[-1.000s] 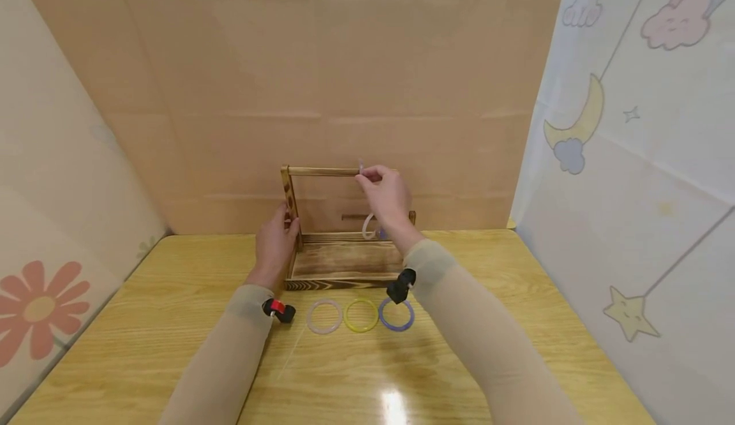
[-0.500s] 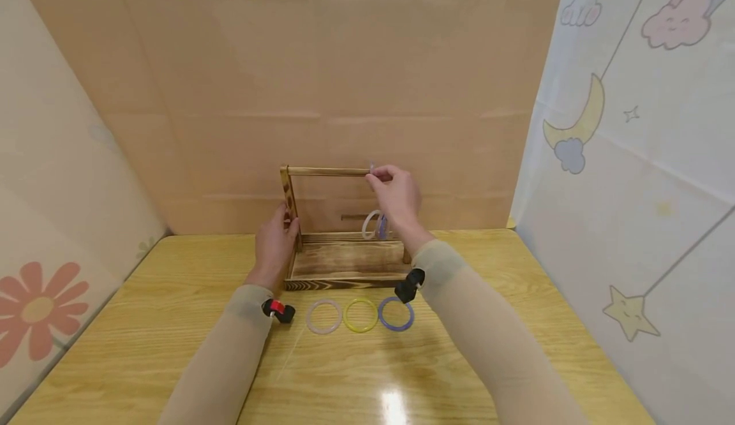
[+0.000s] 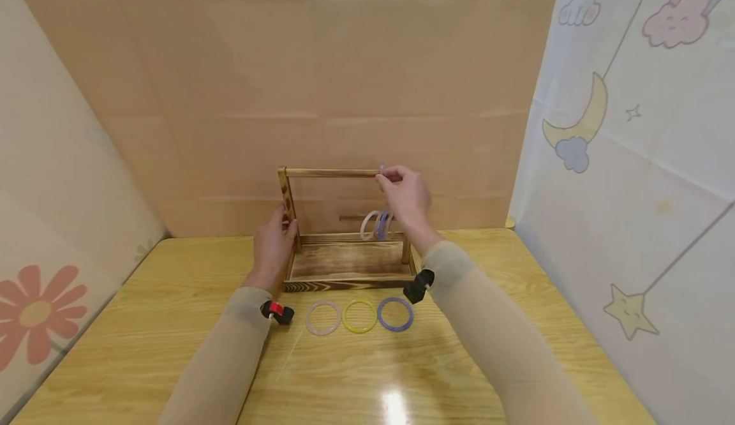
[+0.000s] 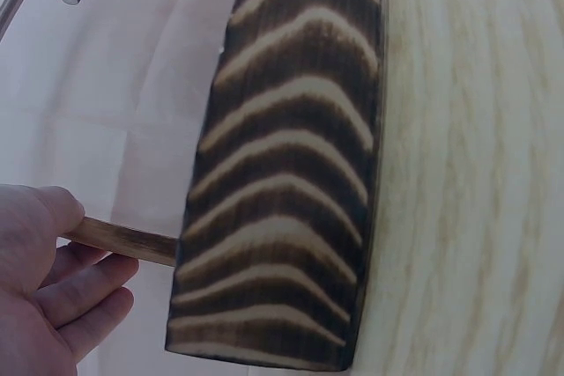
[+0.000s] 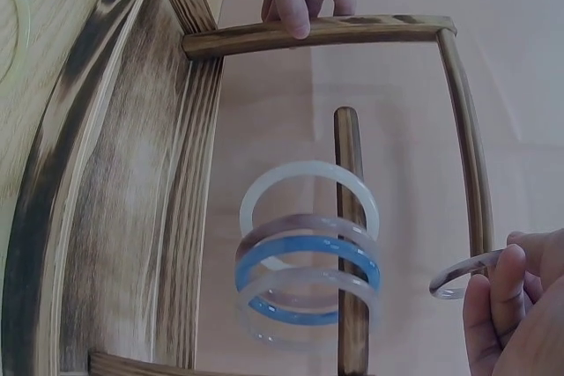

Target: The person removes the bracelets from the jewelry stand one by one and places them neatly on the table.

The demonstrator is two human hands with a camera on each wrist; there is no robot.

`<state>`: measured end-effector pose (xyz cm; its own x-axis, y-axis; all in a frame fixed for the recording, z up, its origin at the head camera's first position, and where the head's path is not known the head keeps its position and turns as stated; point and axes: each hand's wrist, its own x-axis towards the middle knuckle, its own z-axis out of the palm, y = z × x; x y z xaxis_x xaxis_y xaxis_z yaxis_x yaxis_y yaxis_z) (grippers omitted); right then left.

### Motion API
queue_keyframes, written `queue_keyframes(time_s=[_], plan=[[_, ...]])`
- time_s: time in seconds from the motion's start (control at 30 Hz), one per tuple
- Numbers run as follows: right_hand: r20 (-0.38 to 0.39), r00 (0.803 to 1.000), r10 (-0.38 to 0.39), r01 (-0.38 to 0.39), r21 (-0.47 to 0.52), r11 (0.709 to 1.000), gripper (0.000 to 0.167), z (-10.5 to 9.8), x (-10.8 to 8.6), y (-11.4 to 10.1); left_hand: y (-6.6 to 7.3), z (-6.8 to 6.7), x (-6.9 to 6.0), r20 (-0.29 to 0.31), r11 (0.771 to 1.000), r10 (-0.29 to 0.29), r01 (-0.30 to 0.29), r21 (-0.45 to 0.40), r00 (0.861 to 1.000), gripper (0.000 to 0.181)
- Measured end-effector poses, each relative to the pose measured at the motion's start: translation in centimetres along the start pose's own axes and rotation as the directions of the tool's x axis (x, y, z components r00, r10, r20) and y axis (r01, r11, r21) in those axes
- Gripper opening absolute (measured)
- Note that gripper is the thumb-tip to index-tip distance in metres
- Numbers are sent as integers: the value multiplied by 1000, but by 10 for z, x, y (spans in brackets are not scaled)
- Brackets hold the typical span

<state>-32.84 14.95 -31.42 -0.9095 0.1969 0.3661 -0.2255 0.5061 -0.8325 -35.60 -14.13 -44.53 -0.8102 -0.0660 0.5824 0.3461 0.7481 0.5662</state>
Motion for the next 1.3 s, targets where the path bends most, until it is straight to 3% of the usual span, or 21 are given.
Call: queue_keyframes(time_s=[0.67,1.3], plan=[[-42,999,31,-31,13,999,28,-18,4,20,-9,3,6,11,999,45,-45,21,999,26],[-36,998,60,-57,59,997,36,-42,-7,26,-16,7,21,2,998,60,-60,20,998,37]])
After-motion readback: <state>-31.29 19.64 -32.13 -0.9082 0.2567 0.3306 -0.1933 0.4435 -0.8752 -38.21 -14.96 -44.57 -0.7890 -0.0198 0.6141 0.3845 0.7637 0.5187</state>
